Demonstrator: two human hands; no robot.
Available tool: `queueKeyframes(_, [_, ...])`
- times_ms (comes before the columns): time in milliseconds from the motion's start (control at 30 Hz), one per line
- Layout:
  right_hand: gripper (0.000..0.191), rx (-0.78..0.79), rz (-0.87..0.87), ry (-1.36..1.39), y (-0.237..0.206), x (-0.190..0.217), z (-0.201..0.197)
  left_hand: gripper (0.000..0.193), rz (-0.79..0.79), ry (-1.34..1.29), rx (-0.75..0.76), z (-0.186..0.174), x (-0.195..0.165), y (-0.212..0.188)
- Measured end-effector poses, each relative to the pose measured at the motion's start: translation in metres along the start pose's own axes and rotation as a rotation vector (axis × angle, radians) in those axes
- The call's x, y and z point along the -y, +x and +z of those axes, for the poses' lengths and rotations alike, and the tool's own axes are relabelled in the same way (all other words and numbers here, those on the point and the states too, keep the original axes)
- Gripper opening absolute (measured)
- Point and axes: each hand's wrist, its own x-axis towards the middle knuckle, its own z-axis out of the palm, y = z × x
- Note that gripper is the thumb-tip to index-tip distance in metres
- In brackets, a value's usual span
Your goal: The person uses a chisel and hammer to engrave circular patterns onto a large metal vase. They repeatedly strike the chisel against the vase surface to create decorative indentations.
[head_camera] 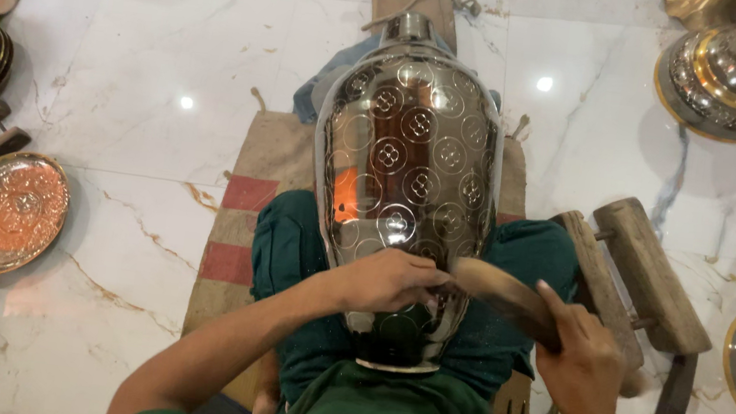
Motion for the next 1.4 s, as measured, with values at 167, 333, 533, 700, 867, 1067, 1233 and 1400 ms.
queueKeyframes(167, [0.052, -0.242, 0.255, 0.492, -0.019, 0.003, 0.022, 0.046, 0.05, -0.001, 0.084, -0.004, 0.006, 0.005])
queueKeyframes(333, [0.064, -0.306, 0.336, 0.749, -0.018, -0.002, 0.022, 0.047, 0.042, -0.005, 0.101, -0.005, 0.005, 0.004])
queueKeyframes(533, [0.06, -0.167, 0.183, 0.431, -0.022, -0.017, 0.038, 0.039, 0.093, -0.062, 0.189, -0.004, 0.011, 0.012])
queueKeyframes(700, [0.043, -0.385, 0.071, 0.508, -0.04, -0.015, 0.053, 0.04, 0.112, -0.019, 0.307, -0.002, 0.013, 0.023])
queueKeyframes(867, [0.068, -0.133, 0.233, 0.326, -0.039, -0.009, 0.046, 0.039, 0.14, -0.135, 0.03, -0.019, 0.008, 0.011])
queueKeyframes(1067, [0.085, -0.022, 0.647, 0.517, -0.013, 0.002, 0.056, 0.028, -0.321, -0.669, -1.268, -0.063, 0.027, -0.06])
queueKeyframes(1233, [0.089, -0.015, 0.471, 0.35, -0.003, 0.02, 0.089, 0.029, -0.295, -0.878, -1.654, -0.052, 0.046, -0.137])
queueKeyframes(1400, [0.079, 0.078, 0.411, 0.174, -0.004, 0.037, 0.108, 0.024, -0.505, -0.876, -1.782, -0.008, 0.05, -0.173])
